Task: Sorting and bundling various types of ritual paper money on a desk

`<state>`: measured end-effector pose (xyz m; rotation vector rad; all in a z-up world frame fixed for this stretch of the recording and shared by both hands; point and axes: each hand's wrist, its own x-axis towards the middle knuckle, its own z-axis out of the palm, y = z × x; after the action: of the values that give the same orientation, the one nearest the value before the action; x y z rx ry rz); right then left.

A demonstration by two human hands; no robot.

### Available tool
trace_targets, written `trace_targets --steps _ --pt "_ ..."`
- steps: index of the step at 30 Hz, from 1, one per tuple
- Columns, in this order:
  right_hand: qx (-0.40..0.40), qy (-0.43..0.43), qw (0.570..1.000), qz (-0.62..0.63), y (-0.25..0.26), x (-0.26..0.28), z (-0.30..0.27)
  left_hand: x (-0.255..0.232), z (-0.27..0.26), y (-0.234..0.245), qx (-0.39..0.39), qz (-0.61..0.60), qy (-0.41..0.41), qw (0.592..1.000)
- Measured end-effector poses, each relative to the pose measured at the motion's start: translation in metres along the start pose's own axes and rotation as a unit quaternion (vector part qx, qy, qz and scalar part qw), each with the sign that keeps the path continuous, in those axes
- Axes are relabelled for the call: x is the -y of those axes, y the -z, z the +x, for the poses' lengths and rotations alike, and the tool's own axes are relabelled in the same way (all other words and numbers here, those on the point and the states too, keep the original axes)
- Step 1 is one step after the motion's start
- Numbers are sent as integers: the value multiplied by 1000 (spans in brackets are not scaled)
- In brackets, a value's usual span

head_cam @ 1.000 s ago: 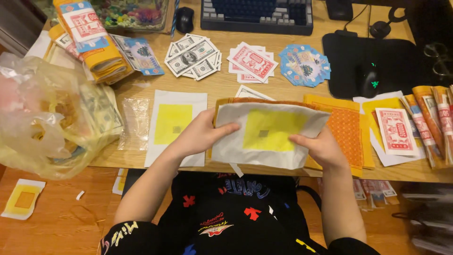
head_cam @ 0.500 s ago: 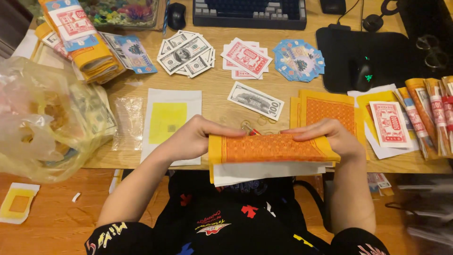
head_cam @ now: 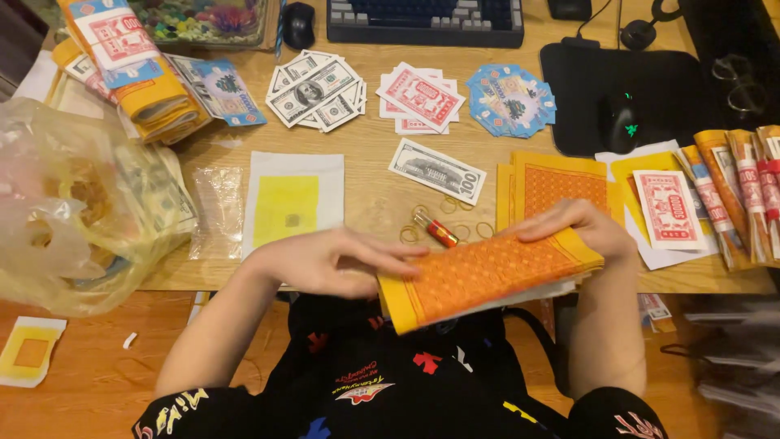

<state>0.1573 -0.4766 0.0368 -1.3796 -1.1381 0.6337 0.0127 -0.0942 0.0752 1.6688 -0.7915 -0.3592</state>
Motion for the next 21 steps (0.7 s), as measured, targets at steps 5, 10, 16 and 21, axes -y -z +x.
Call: trace_targets --steps 5,10,16,21 --pt "192 -23 980 -35 -21 57 63 47 26 -67 76 -328 193 922" --pt "-51 -174 977 -112 -26 43 85 79 63 -105 -140 -408 185 883" --pt "-390 -58 909 132 -69 11 90 117 79 -75 -309 -440 91 838" --pt "-376 -82 923 10 -118 -7 98 104 87 -76 -375 -301 31 876"
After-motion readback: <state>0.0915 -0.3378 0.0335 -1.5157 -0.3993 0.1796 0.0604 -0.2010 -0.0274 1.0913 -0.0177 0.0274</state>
